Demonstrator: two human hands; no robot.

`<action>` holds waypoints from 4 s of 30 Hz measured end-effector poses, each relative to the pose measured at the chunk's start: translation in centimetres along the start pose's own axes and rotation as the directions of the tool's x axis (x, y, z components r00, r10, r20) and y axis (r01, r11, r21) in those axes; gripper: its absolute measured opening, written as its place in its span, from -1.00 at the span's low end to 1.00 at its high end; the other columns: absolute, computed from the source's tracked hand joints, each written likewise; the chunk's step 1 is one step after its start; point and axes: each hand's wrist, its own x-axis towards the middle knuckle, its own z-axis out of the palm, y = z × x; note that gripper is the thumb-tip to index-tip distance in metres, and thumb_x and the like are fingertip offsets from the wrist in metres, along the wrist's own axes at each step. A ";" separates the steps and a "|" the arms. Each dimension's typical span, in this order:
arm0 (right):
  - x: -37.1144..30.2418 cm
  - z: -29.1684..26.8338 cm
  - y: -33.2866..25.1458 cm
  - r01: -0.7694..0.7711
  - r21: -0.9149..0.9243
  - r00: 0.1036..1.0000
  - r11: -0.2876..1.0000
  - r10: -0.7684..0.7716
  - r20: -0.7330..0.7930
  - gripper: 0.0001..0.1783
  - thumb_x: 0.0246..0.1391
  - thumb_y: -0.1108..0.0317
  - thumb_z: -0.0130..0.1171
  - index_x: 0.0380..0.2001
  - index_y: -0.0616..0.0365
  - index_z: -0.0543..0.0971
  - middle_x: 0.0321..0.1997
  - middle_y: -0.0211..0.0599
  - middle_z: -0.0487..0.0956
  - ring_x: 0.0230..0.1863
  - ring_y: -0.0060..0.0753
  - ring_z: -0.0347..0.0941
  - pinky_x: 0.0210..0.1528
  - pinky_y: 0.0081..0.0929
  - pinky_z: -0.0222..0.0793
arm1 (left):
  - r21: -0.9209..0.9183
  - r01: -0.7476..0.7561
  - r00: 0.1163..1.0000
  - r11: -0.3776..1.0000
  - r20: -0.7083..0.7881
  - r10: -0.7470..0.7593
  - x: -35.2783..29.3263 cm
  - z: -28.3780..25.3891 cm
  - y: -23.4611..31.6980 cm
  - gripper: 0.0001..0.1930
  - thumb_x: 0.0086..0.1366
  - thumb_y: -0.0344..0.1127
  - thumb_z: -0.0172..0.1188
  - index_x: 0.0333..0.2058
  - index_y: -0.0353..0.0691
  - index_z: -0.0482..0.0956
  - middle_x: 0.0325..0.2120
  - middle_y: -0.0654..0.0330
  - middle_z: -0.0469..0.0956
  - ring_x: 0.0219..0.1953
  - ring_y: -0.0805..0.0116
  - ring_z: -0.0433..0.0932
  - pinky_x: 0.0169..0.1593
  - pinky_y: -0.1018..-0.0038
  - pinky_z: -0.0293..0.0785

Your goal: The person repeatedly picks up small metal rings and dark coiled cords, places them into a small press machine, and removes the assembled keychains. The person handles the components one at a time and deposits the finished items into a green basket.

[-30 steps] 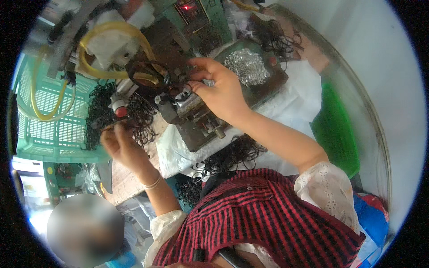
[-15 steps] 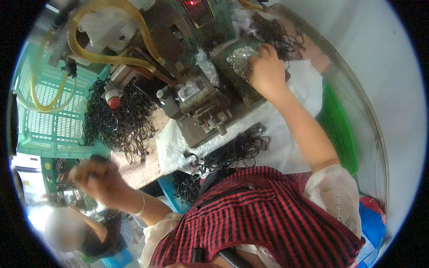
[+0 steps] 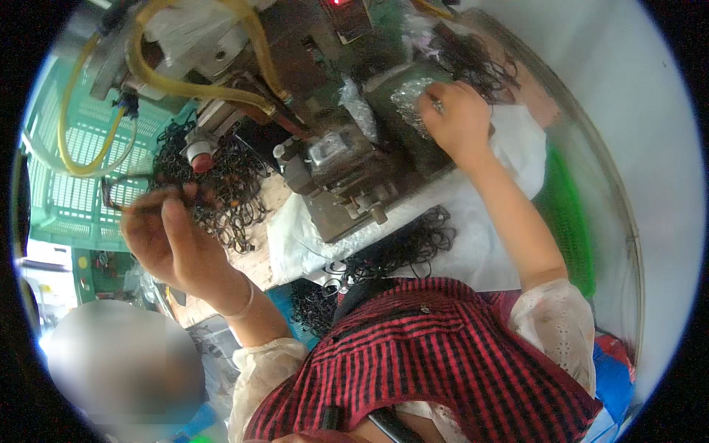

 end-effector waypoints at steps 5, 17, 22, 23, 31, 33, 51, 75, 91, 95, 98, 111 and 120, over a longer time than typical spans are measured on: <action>1.3 -0.3 -3.1 -0.334 0.284 0.942 0.899 0.305 0.143 -0.76 0.10 0.29 0.18 -0.23 0.17 0.68 -0.22 -0.06 0.66 -0.18 -0.10 0.59 -0.15 -0.31 0.47 | -0.034 0.081 0.996 0.996 -0.033 -0.082 -3.0 -1.0 -1.5 -0.84 0.33 -0.51 0.10 -0.13 -0.32 0.40 -0.28 0.11 0.51 -0.33 0.34 0.56 -0.31 0.44 0.60; -1.4 -0.7 -13.3 -0.419 0.874 0.908 0.247 0.122 0.401 -0.41 0.09 0.61 0.20 0.21 0.28 0.35 -0.02 -0.12 0.60 -0.05 -0.41 0.58 -0.02 -0.53 0.46 | 0.141 0.057 0.998 0.988 -0.025 -0.054 0.4 2.3 0.1 -0.85 0.30 -0.51 0.17 -0.20 -0.35 0.41 -0.38 0.07 0.58 -0.40 0.38 0.58 -0.30 0.47 0.58; -0.4 -2.4 -14.2 -0.476 0.816 0.876 0.327 0.100 0.471 -0.39 0.07 0.57 0.17 0.24 0.26 0.33 -0.02 -0.09 0.60 -0.03 -0.36 0.57 0.03 -0.49 0.43 | -0.087 0.076 0.997 0.993 -0.012 -0.077 1.3 2.3 -0.3 -0.77 0.28 -0.54 0.18 -0.13 -0.35 0.37 -0.35 0.05 0.55 -0.37 0.30 0.60 -0.27 0.38 0.63; -0.6 -3.3 -14.3 -0.497 0.808 0.862 0.316 0.074 0.502 -0.38 0.07 0.55 0.16 0.24 0.26 0.33 -0.01 -0.07 0.60 -0.02 -0.32 0.57 0.05 -0.46 0.42 | -0.082 0.067 0.998 0.994 -0.005 -0.067 1.3 2.2 -0.1 -0.77 0.29 -0.53 0.16 -0.12 -0.34 0.36 -0.35 0.04 0.55 -0.38 0.30 0.59 -0.29 0.38 0.63; -2.2 -4.0 -12.2 0.234 0.356 0.963 0.905 -0.265 0.041 -0.65 -0.06 0.24 0.30 -0.15 0.04 0.66 0.04 0.01 0.53 0.17 0.06 0.39 0.06 -0.12 0.42 | -0.474 0.691 0.656 0.545 0.097 -0.748 -6.1 -2.0 -0.9 -0.80 0.40 -0.21 0.04 -0.12 -0.17 0.41 -0.47 0.32 0.38 -0.54 0.56 0.32 -0.61 0.69 0.23; -2.0 -3.5 -13.4 0.303 0.340 0.942 0.890 -0.333 0.032 -0.71 -0.09 0.18 0.34 -0.23 -0.05 0.70 0.09 -0.06 0.50 0.23 0.02 0.32 -0.05 -0.14 0.46 | -0.251 0.747 0.659 0.616 0.150 -0.737 -7.3 -2.4 -2.9 -0.79 0.40 -0.24 0.04 -0.09 -0.21 0.43 -0.50 0.36 0.34 -0.57 0.61 0.27 -0.64 0.70 0.16; -3.0 -2.3 -16.3 0.151 0.271 0.987 0.951 -0.158 0.001 -0.85 -0.23 0.35 0.35 -0.49 0.02 0.62 -0.16 -0.33 0.62 0.05 -0.22 0.49 -0.25 -0.23 0.44 | 0.470 0.368 0.832 0.802 0.219 -0.510 -3.6 1.2 -5.6 -0.89 0.20 -0.49 0.30 -0.35 -0.42 0.57 -0.51 0.28 0.56 -0.46 0.66 0.42 -0.38 0.68 0.35; 0.6 -0.9 1.4 0.051 0.167 0.986 0.985 -0.075 0.147 -0.76 0.02 0.40 0.23 -0.21 0.19 0.65 -0.21 -0.06 0.65 -0.10 0.01 0.54 -0.01 -0.23 0.43 | 0.649 -0.280 0.725 0.708 0.626 -0.288 -5.8 14.8 -0.3 -0.89 0.20 -0.35 0.24 -0.40 -0.21 0.51 -0.48 0.05 0.51 -0.44 -0.04 0.55 -0.37 0.17 0.47; -1.9 0.3 0.1 0.067 -0.059 0.997 0.996 -0.069 -0.033 -0.88 -0.16 0.43 0.32 -0.45 0.10 0.62 -0.40 -0.25 0.54 -0.25 -0.03 0.46 -0.24 -0.17 0.44 | 0.095 0.267 0.936 0.959 0.211 -0.281 -3.3 5.8 -0.5 -0.87 0.23 -0.61 0.26 -0.30 -0.42 0.48 -0.30 0.20 0.59 -0.26 0.59 0.52 -0.22 0.66 0.54; -0.4 0.2 1.4 -0.003 0.008 1.000 1.000 0.003 -0.015 -0.85 -0.05 0.37 0.31 -0.35 0.12 0.65 -0.38 -0.16 0.60 -0.27 -0.02 0.51 -0.21 -0.20 0.45 | 0.141 0.232 0.923 0.962 0.281 -0.264 -2.4 7.0 -0.6 -0.88 0.22 -0.60 0.26 -0.27 -0.42 0.54 -0.33 0.21 0.61 -0.31 0.61 0.53 -0.21 0.60 0.58; 1.0 -0.6 0.3 -0.239 0.181 0.971 0.954 0.234 0.049 -0.80 0.05 0.30 0.29 -0.27 0.16 0.66 -0.32 -0.06 0.64 -0.25 -0.02 0.56 -0.16 -0.26 0.46 | 0.357 0.021 0.957 0.934 0.263 -0.122 -1.9 7.1 -0.6 -0.82 0.12 -0.53 0.34 -0.28 -0.29 0.60 -0.43 0.14 0.64 -0.41 0.29 0.62 -0.30 0.45 0.54; -0.7 1.4 2.6 -0.197 0.131 0.972 0.972 0.177 0.153 -0.77 0.15 0.39 0.23 -0.13 0.18 0.67 -0.15 -0.26 0.69 -0.13 -0.42 0.59 0.01 -0.51 0.41 | 0.330 -0.129 0.960 0.935 0.277 0.035 -4.9 3.6 -0.1 -0.70 0.06 -0.44 0.36 -0.20 -0.22 0.55 -0.38 0.12 0.63 -0.39 0.07 0.58 -0.31 0.28 0.44; -1.9 -1.5 -0.8 -0.171 0.302 0.985 0.938 0.159 0.064 -0.79 0.12 0.42 0.24 -0.15 0.11 0.68 -0.10 -0.28 0.68 -0.04 -0.37 0.57 0.07 -0.48 0.38 | 0.967 -0.188 0.897 0.171 0.240 -0.371 -3.3 -20.9 -8.1 -0.84 0.13 -0.42 0.28 -0.28 -0.16 0.73 -0.09 0.11 0.62 -0.19 0.08 0.55 0.05 0.29 0.41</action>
